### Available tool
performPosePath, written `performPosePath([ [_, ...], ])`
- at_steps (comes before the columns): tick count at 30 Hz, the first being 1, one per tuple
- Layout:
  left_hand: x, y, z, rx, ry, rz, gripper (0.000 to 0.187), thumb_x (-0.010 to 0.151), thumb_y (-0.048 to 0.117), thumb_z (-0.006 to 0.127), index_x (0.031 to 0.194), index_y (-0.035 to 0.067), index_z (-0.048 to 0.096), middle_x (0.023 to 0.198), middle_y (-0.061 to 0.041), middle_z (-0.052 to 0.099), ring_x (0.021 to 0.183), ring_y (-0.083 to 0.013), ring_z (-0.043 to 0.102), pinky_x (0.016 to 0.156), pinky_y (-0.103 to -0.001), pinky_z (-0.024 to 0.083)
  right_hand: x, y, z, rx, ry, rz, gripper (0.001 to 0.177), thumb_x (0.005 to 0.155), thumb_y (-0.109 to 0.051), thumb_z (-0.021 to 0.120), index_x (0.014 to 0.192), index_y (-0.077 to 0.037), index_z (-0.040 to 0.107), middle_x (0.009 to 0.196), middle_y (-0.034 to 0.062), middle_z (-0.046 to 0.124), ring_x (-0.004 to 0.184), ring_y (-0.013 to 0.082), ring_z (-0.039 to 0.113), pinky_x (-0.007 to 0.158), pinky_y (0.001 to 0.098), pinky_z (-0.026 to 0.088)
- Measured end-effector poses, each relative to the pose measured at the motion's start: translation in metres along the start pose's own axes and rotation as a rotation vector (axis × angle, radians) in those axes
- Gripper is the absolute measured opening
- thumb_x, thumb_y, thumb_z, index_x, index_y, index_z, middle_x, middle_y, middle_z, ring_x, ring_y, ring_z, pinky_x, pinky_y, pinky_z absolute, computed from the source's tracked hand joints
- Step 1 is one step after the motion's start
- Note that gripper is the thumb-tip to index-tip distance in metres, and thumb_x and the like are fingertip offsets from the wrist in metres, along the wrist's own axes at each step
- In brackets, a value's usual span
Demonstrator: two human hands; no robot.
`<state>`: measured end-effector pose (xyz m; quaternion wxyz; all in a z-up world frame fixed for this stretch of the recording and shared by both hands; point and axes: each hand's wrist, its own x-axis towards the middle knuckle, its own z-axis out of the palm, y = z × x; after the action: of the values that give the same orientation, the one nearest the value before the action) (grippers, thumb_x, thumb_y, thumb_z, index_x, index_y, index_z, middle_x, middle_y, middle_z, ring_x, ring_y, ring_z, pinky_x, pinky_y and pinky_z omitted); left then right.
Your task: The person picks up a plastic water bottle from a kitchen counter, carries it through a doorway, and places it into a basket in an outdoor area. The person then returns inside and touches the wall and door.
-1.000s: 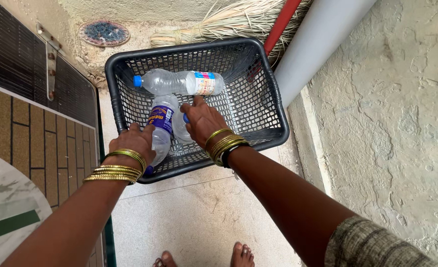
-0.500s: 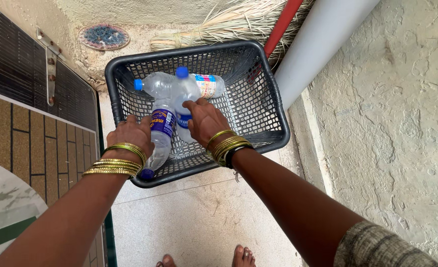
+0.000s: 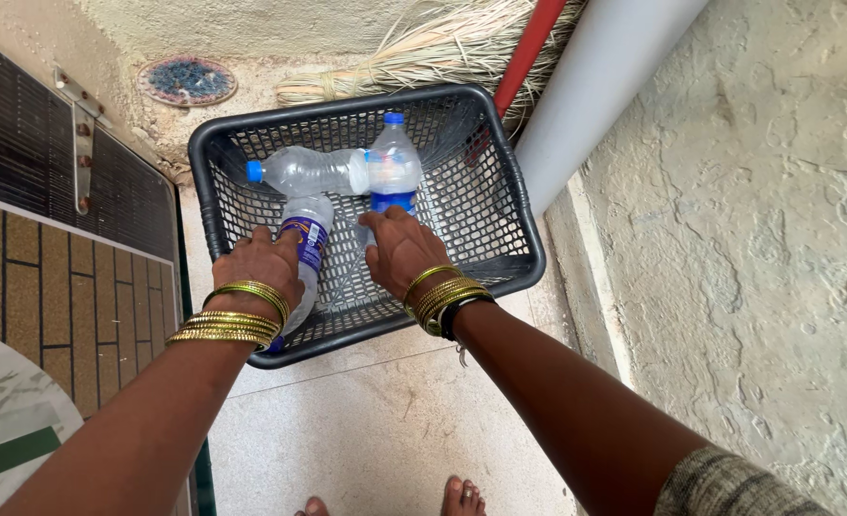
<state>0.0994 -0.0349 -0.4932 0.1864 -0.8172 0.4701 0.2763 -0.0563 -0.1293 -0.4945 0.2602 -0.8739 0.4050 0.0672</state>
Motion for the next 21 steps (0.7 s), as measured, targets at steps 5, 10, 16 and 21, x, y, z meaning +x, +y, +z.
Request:
performPosePath([
  [5,-0.002,0.009,0.000,0.012,0.069,0.031,0.062,0.093,0.028,0.069,0.149,0.020,0.044,0.140,-0.014,0.052,0.130,-0.0295,0.056,0.101,-0.044,0.054,-0.008,0.006,-0.014,0.023,-0.007,0.054,0.041,0.093,-0.019,0.060,0.134,-0.012,0.059,0.128,0.0161,0.060,0.108,0.0311,0.068,0.092,0.0438,0.058],
  [10,-0.006,0.019,-0.007,0.031,0.084,0.058,0.062,0.092,0.031,0.070,0.148,0.020,0.045,0.140,-0.015,0.052,0.130,-0.0304,0.056,0.101,-0.045,0.054,-0.020,0.019,-0.028,0.003,0.033,0.047,0.038,0.093,-0.019,0.060,0.130,-0.011,0.063,0.128,0.0177,0.061,0.109,0.0333,0.068,0.093,0.0438,0.057],
  [16,-0.009,0.035,-0.015,0.067,0.104,0.092,0.056,0.093,0.029,0.068,0.145,0.020,0.048,0.140,-0.014,0.052,0.130,-0.0301,0.056,0.102,-0.044,0.053,-0.032,0.037,-0.037,-0.005,0.044,0.065,0.036,0.093,-0.016,0.058,0.128,-0.009,0.064,0.126,0.0195,0.062,0.107,0.0332,0.069,0.094,0.0437,0.058],
  [21,-0.016,0.048,-0.020,0.146,0.197,0.154,0.046,0.099,0.019,0.059,0.144,0.020,0.049,0.136,-0.013,0.054,0.130,-0.0271,0.056,0.102,-0.044,0.053,-0.046,0.046,-0.046,0.011,0.043,0.088,0.037,0.092,-0.016,0.056,0.128,-0.009,0.064,0.126,0.0186,0.062,0.106,0.0324,0.069,0.095,0.0439,0.057],
])
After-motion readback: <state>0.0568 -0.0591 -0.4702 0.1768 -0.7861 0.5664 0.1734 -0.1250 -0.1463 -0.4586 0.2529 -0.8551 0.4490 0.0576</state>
